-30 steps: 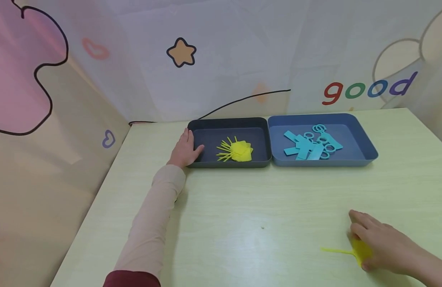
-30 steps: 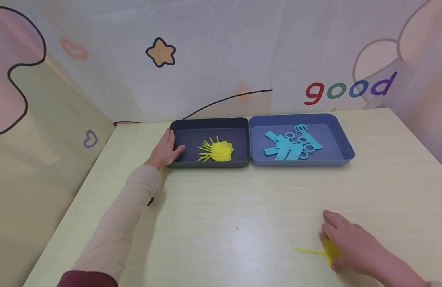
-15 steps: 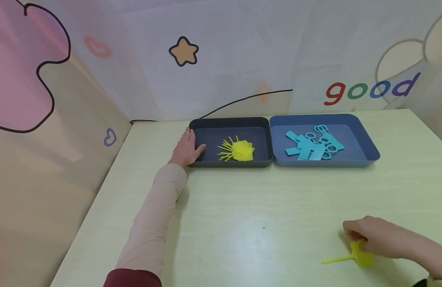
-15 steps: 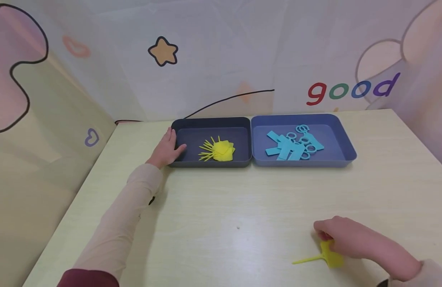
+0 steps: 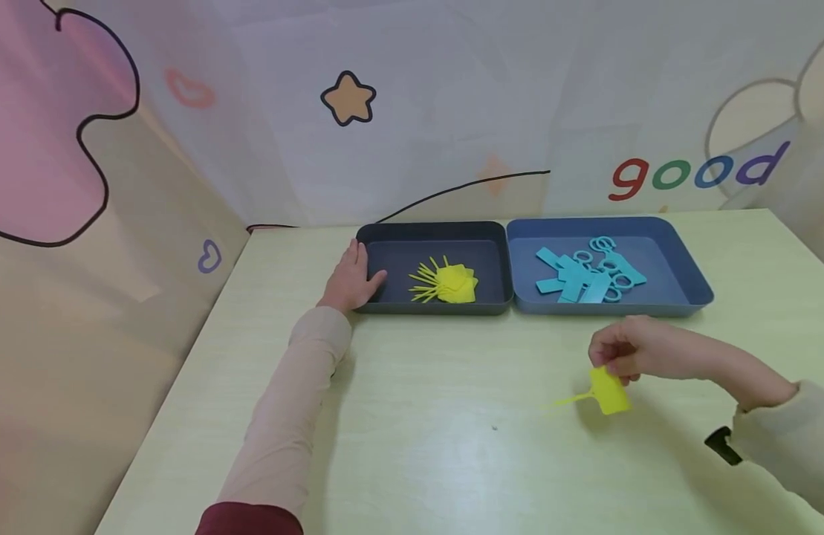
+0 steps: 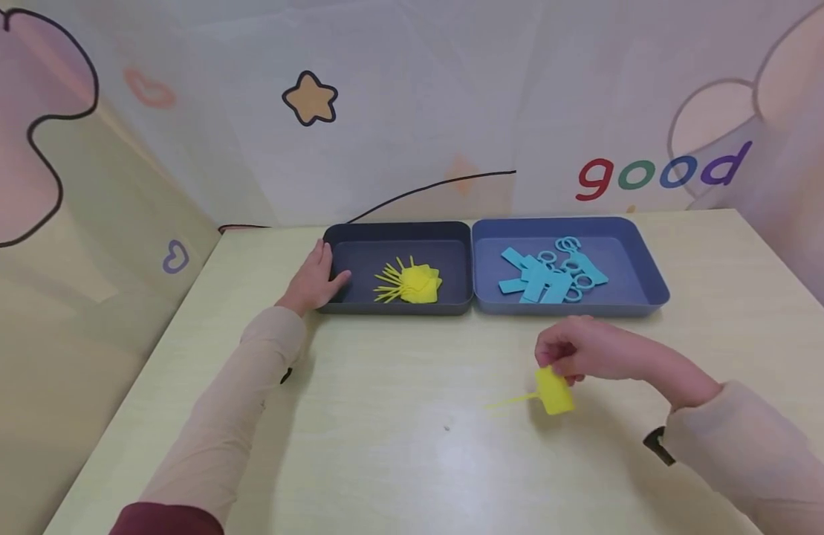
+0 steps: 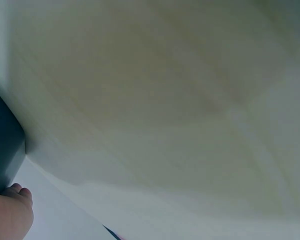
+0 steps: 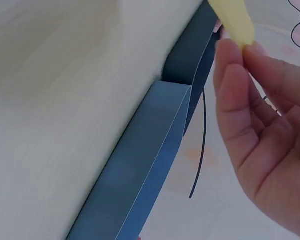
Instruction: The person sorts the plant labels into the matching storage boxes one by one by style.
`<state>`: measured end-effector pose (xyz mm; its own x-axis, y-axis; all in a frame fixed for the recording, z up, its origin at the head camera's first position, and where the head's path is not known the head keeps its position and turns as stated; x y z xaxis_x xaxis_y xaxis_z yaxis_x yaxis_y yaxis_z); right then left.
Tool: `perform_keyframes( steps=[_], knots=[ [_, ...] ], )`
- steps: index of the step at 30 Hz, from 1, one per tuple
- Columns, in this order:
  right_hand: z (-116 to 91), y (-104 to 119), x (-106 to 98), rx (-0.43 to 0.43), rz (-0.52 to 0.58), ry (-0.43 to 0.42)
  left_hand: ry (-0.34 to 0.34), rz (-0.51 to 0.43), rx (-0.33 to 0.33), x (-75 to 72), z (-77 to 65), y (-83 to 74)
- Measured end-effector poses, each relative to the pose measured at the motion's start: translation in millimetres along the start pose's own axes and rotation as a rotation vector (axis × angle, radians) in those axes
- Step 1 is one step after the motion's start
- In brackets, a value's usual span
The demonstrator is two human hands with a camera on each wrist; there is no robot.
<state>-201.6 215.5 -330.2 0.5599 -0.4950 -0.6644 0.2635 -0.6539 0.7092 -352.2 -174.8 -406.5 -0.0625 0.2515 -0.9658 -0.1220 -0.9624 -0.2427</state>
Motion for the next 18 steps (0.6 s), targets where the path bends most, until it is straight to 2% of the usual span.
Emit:
perform_keyframes(
  steps=[6, 13, 18],
  knots=[
    [40.7, 14.2, -10.8, 0.030, 0.116, -0.140, -0.013, -0.002, 0.001, 2.4, 1.3, 1.9],
    [93.1, 27.3, -17.2, 0.105, 0.285, -0.349, -0.006, -0.009, -0.003, 2.2, 0.2, 1.9],
    [130.9, 28.6, -15.3, 0.173, 0.403, -0.474, 0.008, -0.014, -0.009, 0.2, -0.8, 0.7]
  ],
)
Point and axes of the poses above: each hand's wrist, its own z-axis towards the middle knuckle, its own x-axis out of the palm, y = z × x, the point moved 3 cm from there along z, towards the middle knuckle, and after that the axes turned 11 degrees about -y, right-handed, at the moved point
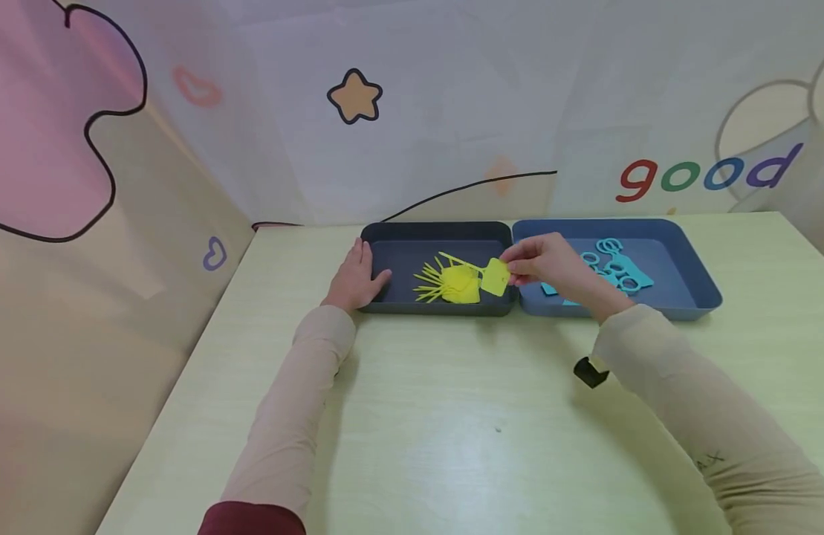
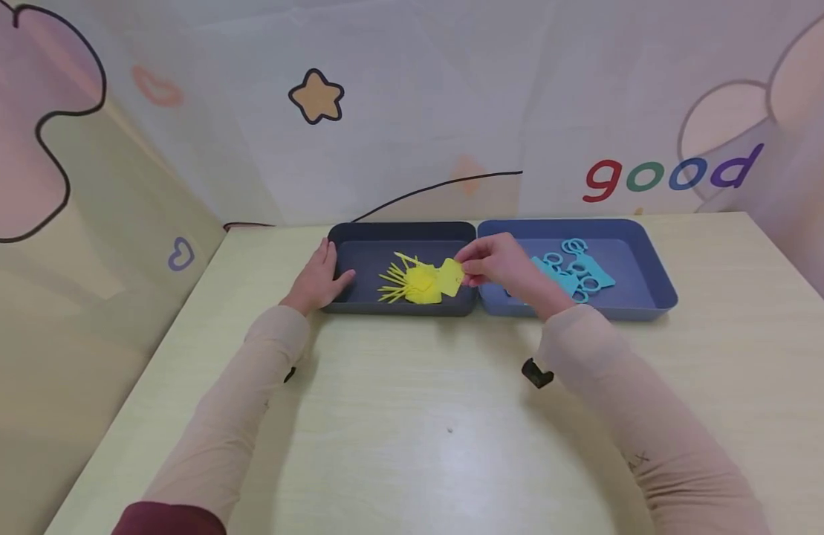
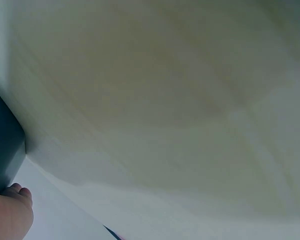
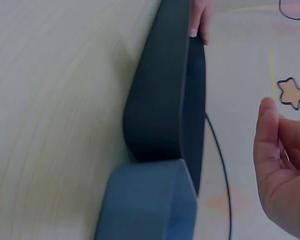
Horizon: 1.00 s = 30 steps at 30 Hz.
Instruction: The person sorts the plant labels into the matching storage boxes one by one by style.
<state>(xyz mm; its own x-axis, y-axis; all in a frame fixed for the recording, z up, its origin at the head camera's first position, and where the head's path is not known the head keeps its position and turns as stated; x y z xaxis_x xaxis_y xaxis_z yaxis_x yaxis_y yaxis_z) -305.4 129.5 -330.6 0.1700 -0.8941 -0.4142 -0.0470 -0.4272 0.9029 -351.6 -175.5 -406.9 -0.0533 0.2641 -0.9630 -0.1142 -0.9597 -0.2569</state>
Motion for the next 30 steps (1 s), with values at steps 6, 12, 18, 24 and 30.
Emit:
perform_keyframes(
  steps=[6, 12, 18, 24, 30],
  knots=[
    [32.2, -9.1, 27.6, 0.093, 0.004, -0.094, -0.004, 0.005, -0.002, 0.4, 1.6, 0.1],
    [49.0, -15.0, 51.2, 0.109, -0.085, -0.132, -0.005, 0.005, -0.007, 1.2, 2.3, 1.2],
    [57.3, -19.4, 63.4, 0.129, -0.185, -0.171, 0.000, 0.008, -0.011, -0.2, 0.5, 0.5],
    [58.7, -22.3, 69.2, 0.141, -0.247, -0.206, 0.007, 0.005, -0.011, -1.5, -0.6, -0.6],
    [57.5, -24.9, 71.0, 0.162, -0.301, -0.223, 0.018, 0.003, -0.012, -2.8, -1.6, -2.1]
  ],
)
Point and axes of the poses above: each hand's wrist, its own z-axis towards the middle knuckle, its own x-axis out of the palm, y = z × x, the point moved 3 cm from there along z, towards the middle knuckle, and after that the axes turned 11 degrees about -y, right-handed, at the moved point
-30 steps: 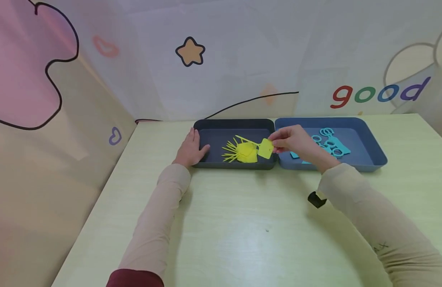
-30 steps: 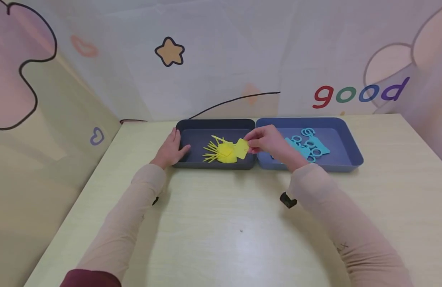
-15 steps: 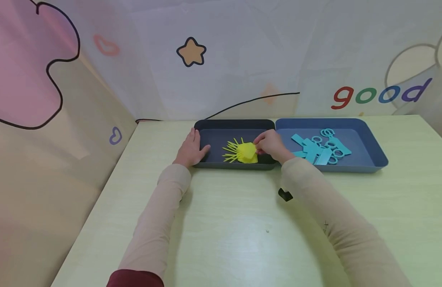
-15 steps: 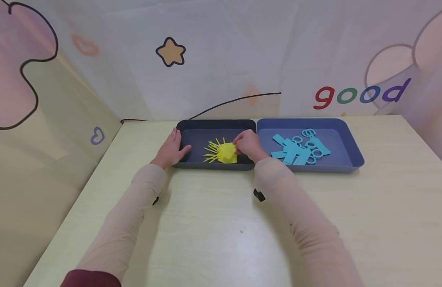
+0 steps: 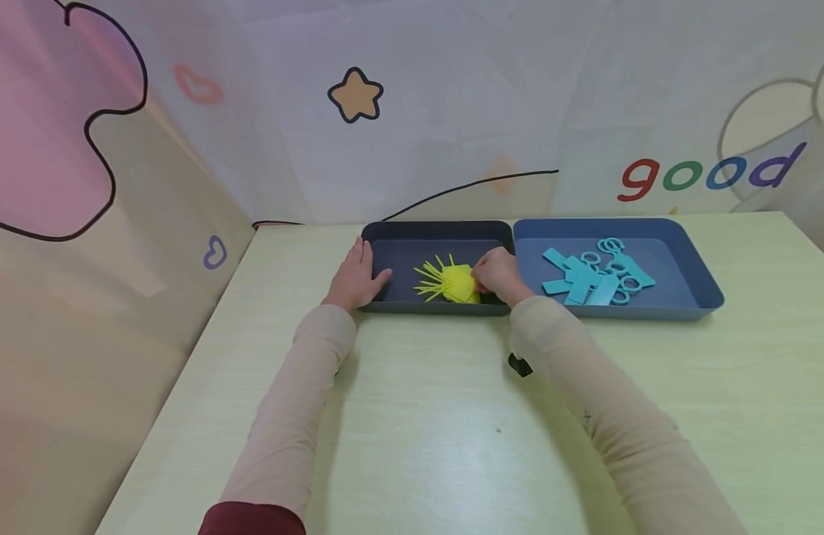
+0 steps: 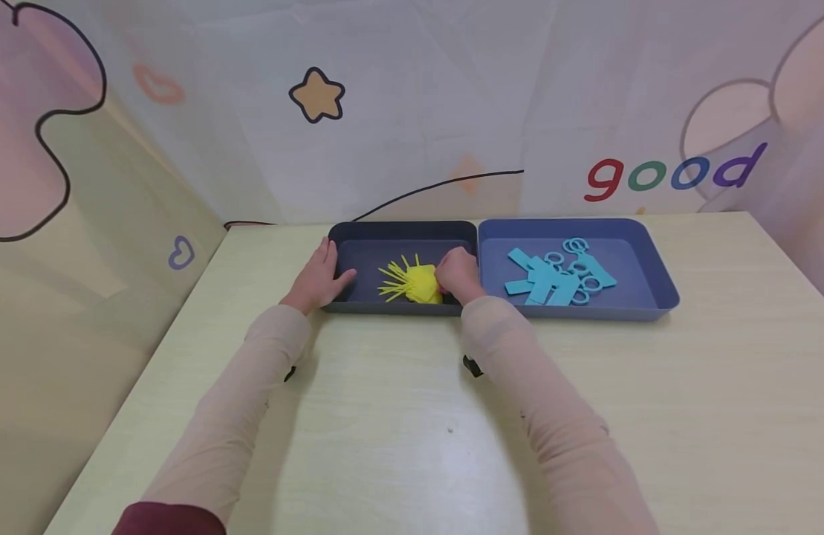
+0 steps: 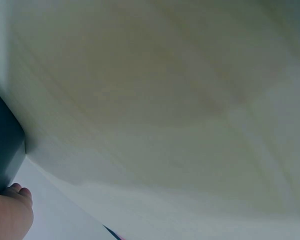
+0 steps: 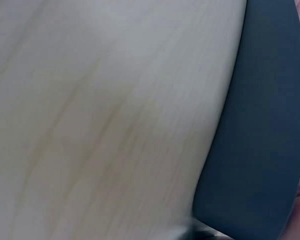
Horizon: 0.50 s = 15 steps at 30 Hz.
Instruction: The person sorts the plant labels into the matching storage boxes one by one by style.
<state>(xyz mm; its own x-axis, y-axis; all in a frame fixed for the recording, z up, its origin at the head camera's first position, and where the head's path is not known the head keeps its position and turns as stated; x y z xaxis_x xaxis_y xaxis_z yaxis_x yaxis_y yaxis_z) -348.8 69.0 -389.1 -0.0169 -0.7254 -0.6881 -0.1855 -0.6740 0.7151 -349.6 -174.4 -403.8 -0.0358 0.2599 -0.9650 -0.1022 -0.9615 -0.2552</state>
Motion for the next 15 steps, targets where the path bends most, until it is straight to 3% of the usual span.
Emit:
perform_keyframes(
  steps=[15],
  knots=[
    [-2.3, -2.3, 5.4, -0.019, -0.072, -0.028, -0.007, -0.002, 0.007, 2.1, 2.1, 1.7]
  ],
)
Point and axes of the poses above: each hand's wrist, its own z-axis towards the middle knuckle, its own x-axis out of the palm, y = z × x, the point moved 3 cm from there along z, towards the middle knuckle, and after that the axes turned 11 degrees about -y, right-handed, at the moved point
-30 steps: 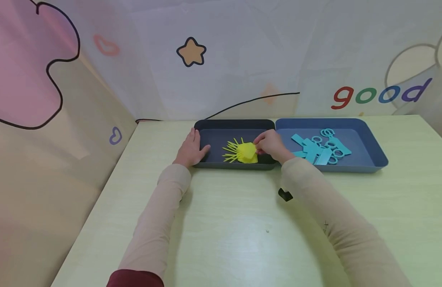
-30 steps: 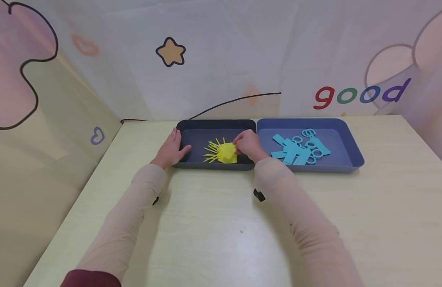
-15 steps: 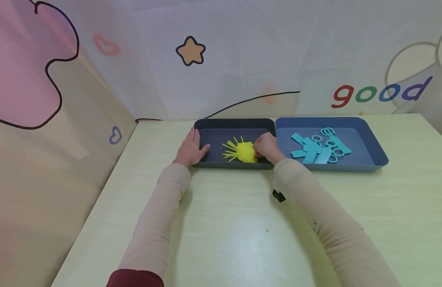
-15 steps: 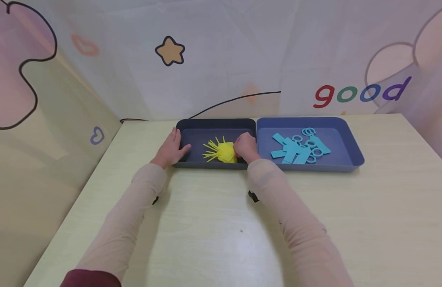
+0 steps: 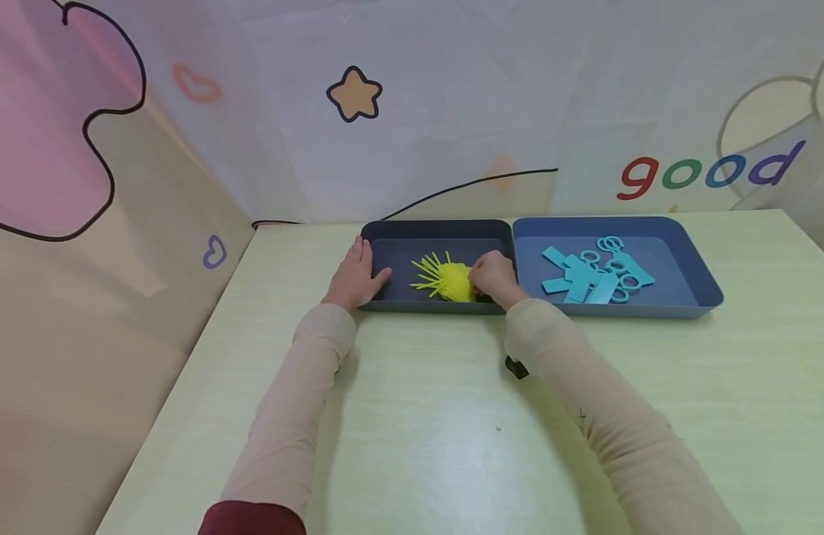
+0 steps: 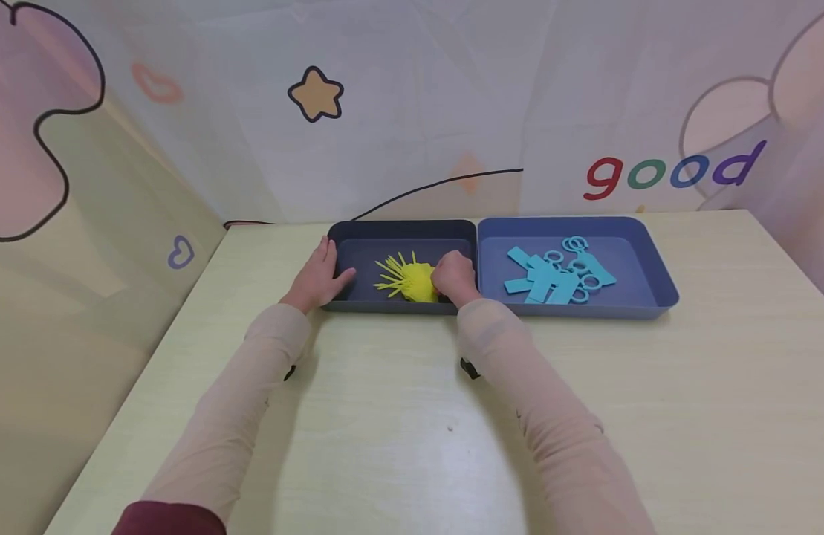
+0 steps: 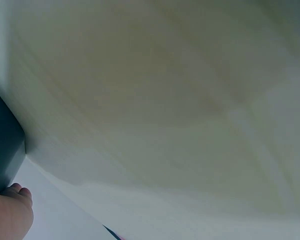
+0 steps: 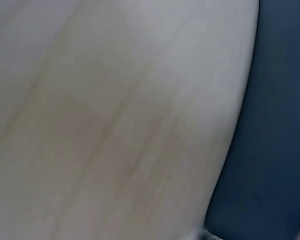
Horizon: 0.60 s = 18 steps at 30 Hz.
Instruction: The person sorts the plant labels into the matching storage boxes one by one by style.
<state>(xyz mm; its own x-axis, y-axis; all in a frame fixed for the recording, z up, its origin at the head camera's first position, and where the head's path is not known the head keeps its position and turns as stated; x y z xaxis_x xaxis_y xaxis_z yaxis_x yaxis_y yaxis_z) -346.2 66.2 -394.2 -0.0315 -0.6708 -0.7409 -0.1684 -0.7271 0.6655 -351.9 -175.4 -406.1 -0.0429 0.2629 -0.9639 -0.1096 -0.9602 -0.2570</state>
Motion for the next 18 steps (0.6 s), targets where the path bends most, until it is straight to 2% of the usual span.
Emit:
perform_keyframes(
  steps=[12, 18],
  knots=[
    [-2.1, 0.1, 0.6, -0.079, -0.033, -0.037, -0.009, -0.001, 0.003, 1.3, 1.3, -0.3],
    [-9.4, 7.2, -4.5, -0.176, -0.079, -0.020, -0.006, 0.009, 0.002, 1.4, 0.5, 0.0]
  ],
)
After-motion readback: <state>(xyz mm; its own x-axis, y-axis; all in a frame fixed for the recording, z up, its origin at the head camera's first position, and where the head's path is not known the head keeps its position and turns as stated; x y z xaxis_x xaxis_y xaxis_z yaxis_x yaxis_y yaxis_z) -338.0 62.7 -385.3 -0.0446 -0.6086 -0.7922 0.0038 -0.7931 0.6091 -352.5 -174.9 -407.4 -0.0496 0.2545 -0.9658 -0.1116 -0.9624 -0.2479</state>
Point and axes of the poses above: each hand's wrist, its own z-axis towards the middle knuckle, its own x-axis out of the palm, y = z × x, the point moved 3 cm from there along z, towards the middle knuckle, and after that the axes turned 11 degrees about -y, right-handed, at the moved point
